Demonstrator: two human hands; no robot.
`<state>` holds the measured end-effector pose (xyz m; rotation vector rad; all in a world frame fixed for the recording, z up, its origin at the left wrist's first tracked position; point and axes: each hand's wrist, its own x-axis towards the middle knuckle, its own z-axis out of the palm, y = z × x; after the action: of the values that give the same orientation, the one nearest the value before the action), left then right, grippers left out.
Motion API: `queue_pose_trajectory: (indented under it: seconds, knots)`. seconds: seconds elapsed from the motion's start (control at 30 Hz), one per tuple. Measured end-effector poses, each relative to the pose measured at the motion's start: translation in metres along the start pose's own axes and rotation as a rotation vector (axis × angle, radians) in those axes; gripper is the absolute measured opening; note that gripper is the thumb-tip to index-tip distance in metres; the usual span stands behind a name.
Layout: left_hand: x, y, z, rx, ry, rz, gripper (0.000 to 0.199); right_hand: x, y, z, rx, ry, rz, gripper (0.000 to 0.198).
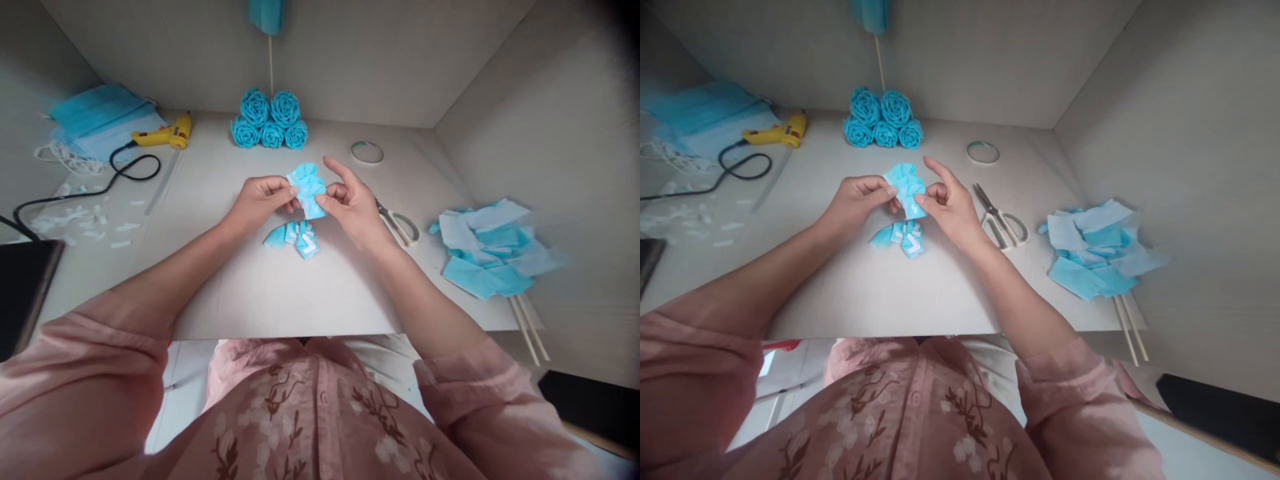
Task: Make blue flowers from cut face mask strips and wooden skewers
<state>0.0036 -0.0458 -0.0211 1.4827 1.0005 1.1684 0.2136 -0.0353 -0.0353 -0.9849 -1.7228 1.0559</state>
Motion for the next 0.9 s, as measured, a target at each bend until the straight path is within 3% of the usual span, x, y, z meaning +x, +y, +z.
queue_pose_trajectory:
  seconds: [0.13, 0.27, 0.9]
  knots:
    - [0.001, 0.000, 0.000, -0.107, -0.064, -0.098, 0.035, 0.002, 0.001, -0.002, -0.023, 0.043, -0.012, 0.070]
    - [0.000, -0.001, 0.002, 0.017, -0.086, -0.073, 0.038, 0.000, -0.004, 0.003, -0.031, 0.068, -0.033, 0.074]
    - [0.003, -0.005, -0.004, 0.092, 0.018, -0.022, 0.034, 0.003, 0.003, -0.004, 0.001, 0.028, 0.002, 0.079]
